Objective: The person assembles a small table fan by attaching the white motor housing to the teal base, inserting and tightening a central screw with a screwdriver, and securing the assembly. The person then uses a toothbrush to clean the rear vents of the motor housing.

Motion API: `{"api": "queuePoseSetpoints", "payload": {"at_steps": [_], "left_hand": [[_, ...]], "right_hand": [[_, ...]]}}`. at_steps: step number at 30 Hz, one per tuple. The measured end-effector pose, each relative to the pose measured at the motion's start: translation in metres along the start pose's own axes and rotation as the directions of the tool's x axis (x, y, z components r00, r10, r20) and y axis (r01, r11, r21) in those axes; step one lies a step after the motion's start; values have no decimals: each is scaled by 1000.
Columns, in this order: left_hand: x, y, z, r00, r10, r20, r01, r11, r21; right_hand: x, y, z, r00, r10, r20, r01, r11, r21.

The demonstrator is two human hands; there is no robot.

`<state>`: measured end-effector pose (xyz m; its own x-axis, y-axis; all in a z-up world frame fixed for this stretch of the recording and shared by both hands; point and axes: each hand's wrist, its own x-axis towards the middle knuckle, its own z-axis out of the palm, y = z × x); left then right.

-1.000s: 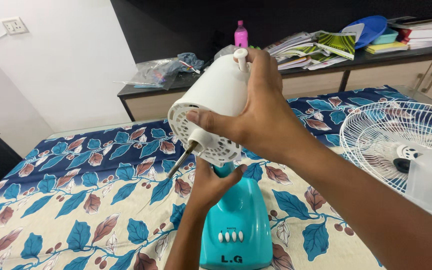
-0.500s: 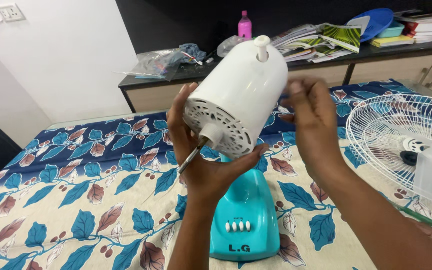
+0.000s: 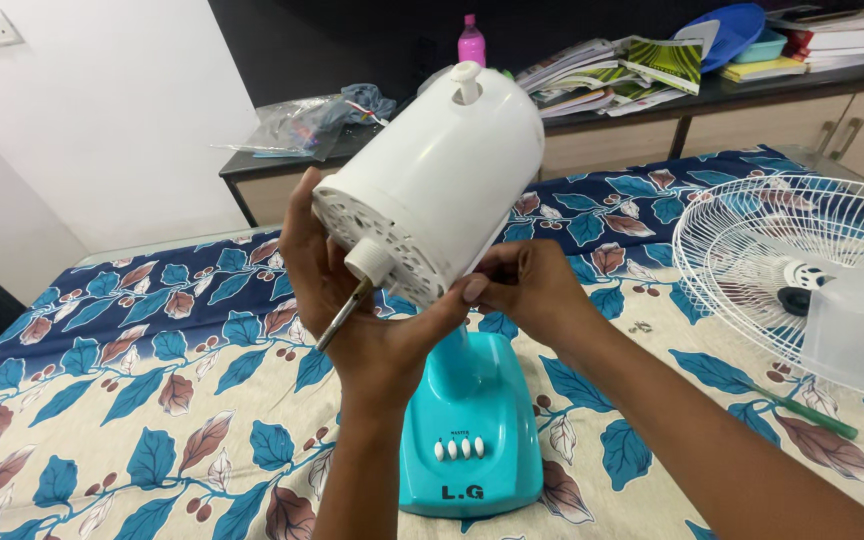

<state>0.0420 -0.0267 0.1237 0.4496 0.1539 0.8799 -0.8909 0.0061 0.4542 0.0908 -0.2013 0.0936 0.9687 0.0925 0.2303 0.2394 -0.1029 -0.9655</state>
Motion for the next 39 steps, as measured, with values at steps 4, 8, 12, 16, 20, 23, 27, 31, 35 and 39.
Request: {"api": "queuePoseSetpoints", "payload": {"at_steps": [4,8,12,16,20,23,27,31,35,39], "left_hand": [[1,0,1,1000,16,9,-16,1000,7],[-1,0,2,1000,15,11,-15,1000,14],[-1,0,2,1000,28,3,-28,998,52],[-1,1,3,1000,19,-2,-19,999,44],[-2,2,3,1000,12,-1,-12,1000,-3],[-1,3,2,1000,6,1,-6,1000,3],[2,4,2,1000,-2,-3,2,1000,5],[3,6,0,1000,-10,-3,10,1000,-26],[7,7,-6,998,-54,-33,51,997,-66],[8,8,-9,995,-73,-62,67,994,-87]], "right_hand": [[-2,4,0,984,-178,-2,176,973,-148],[-6,5,-3,817,-566,109,540,686,-488],[-12,2,2,463,-841,280,685,140,-715],[-9,-6,-2,817,-562,129,566,737,-369],[0,-6,-8,994,18,112,-5,993,-121],[-5,1,-7,988,-131,82,147,959,-243],[-12,4,-8,457,-844,281,647,98,-756],[-16,1,-3,544,-821,170,639,274,-719],[-13,-5,4,984,-173,-50,168,982,-87],[-10,-10,8,998,58,-24,-61,986,-157]]}}
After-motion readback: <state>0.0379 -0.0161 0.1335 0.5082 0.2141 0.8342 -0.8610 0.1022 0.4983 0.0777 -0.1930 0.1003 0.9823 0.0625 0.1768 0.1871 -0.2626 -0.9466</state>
